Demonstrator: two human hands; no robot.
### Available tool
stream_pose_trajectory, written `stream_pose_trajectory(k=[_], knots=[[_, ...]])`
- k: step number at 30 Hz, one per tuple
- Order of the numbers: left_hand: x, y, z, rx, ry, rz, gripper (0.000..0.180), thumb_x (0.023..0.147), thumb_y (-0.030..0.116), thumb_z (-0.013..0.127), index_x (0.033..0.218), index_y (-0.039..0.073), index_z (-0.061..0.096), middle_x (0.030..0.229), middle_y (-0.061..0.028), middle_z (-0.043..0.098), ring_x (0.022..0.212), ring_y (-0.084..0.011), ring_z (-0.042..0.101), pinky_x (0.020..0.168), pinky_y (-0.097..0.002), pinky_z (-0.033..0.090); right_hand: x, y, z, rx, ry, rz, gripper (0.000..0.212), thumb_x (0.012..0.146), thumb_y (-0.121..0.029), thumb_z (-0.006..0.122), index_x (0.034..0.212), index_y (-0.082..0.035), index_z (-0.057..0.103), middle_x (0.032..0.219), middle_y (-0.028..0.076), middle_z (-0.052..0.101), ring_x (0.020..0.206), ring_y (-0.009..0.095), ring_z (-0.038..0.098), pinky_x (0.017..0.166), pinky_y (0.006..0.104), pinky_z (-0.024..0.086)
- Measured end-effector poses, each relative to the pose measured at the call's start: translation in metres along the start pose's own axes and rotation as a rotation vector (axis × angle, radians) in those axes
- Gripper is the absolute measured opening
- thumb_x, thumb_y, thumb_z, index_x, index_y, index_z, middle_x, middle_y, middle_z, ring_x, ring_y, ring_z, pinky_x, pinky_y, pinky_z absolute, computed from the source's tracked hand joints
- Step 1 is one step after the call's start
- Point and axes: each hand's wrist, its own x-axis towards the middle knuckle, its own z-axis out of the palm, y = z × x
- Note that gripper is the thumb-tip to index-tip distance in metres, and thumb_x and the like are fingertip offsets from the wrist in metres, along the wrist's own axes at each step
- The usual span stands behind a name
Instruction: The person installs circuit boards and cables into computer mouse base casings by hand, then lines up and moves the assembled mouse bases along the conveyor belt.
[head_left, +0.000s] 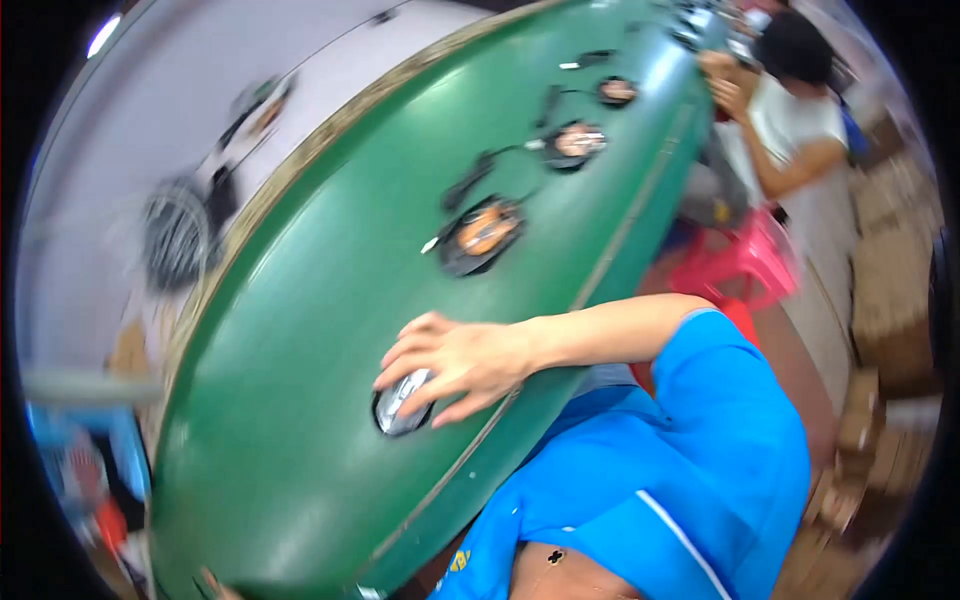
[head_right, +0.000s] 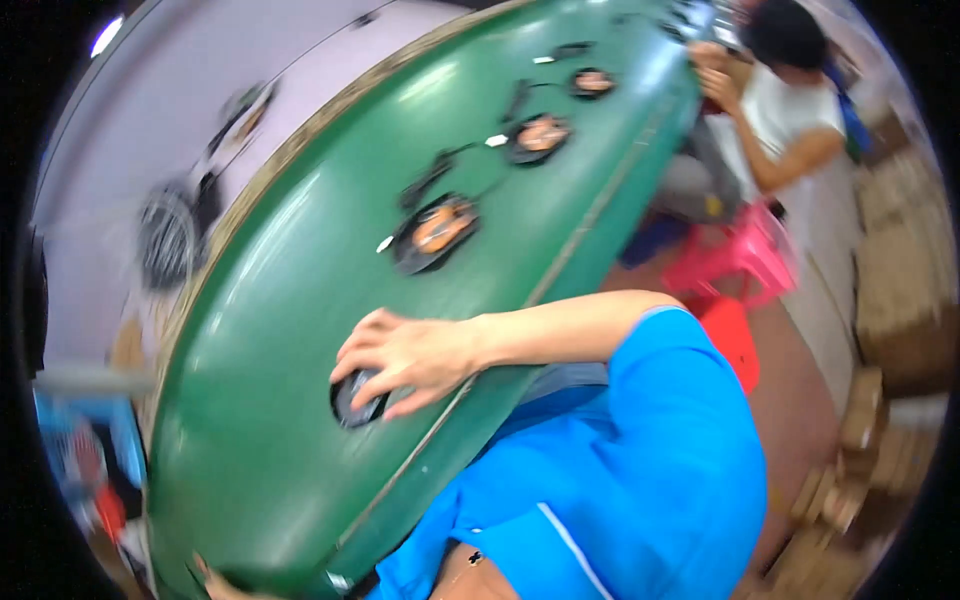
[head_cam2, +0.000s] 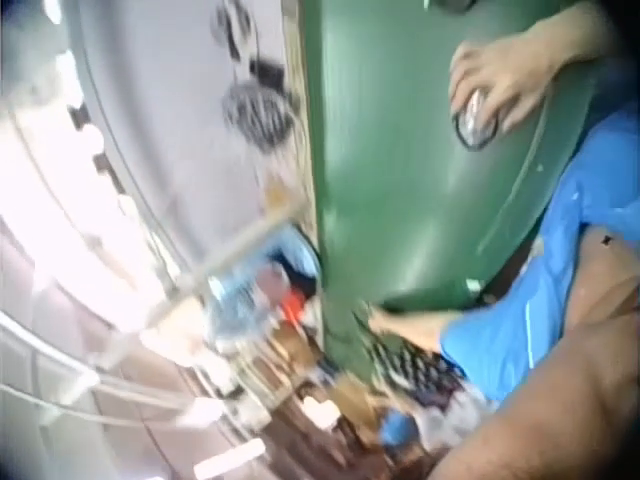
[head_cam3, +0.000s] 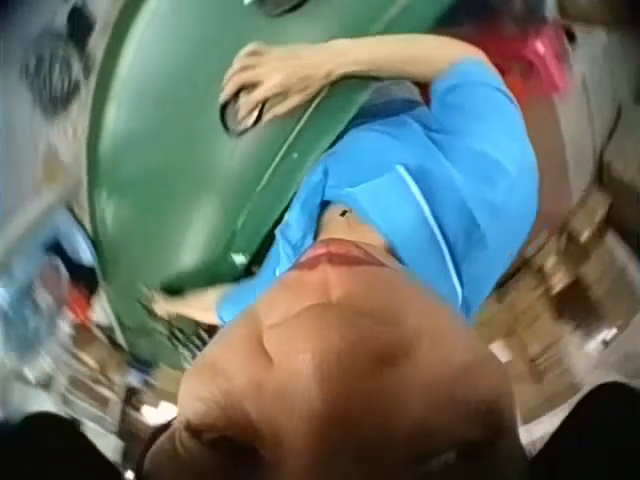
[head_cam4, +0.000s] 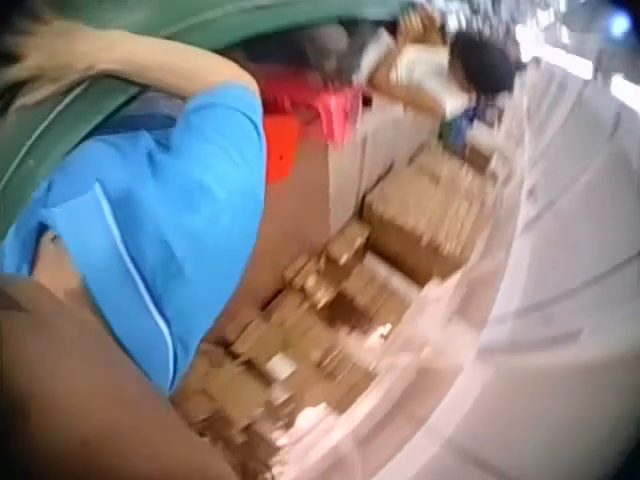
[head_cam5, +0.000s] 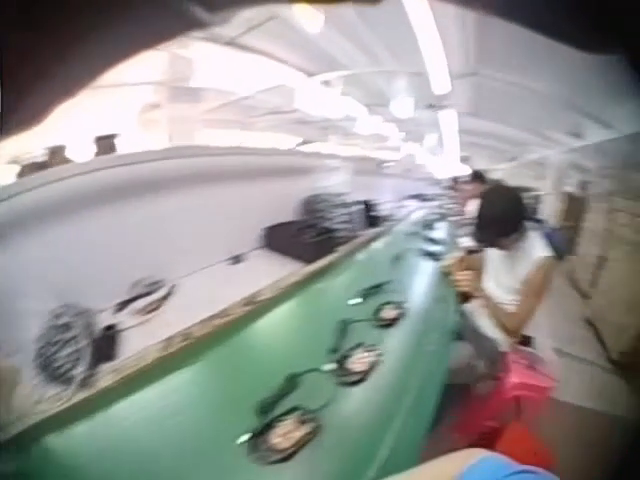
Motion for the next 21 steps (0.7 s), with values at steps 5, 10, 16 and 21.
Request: stream_pose_trajectory(k=[5,10,16,21], knots=[[0.159,-0.007,0.156,-0.27,0.047,0.083,0.038,0.095,0.027,0.069,0.119,-0.002,0.064,0.114,-0.0213,0.069,0.098,-0.035,0.066,0.089,-0.0398,0.053,0.0,-0.004,-0.002,-0.042,0.131,-0.031,0.03,0.087,-0.019,0.073,0.116,-0.017,0.068,0.135,0.008,0.057,0.118,0.025,0.053,0.106,0.0455,0.034],[0.174,0.076,0.207,-0.365,0.147,0.016,0.024,0.096,0.018,0.071,0.105,-0.004,0.073,0.102,-0.0208,0.074,0.086,-0.0334,0.068,0.081,-0.0363,0.056,0.008,0.002,-0.018,-0.078,0.308,-0.065,0.026,0.088,-0.017,0.073,0.114,-0.016,0.07,0.127,0.006,0.061,0.109,0.022,0.055,0.1,0.0405,0.038],[0.186,0.466,0.256,-0.25,0.082,0.053,0.019,0.102,0.016,0.062,0.105,-0.001,0.07,0.092,-0.0074,0.069,0.083,-0.0165,0.063,0.076,-0.0278,0.052,0.054,-0.003,-0.028,0.05,0.282,0.302,0.028,0.096,-0.024,0.069,0.12,-0.01,0.071,0.115,0.008,0.064,0.102,0.021,0.057,0.095,0.0349,0.044],[0.191,0.65,0.326,-0.309,0.148,0.638,0.009,0.084,0.008,0.074,0.093,0.007,0.074,0.098,-0.0034,0.068,0.094,-0.0206,0.058,0.09,-0.0333,0.043,0.063,-0.005,-0.072,0.543,0.495,0.719,0.042,0.103,-0.033,0.064,0.13,-0.001,0.064,0.12,0.008,0.068,0.104,0.014,0.062,0.091,0.0275,0.052]])
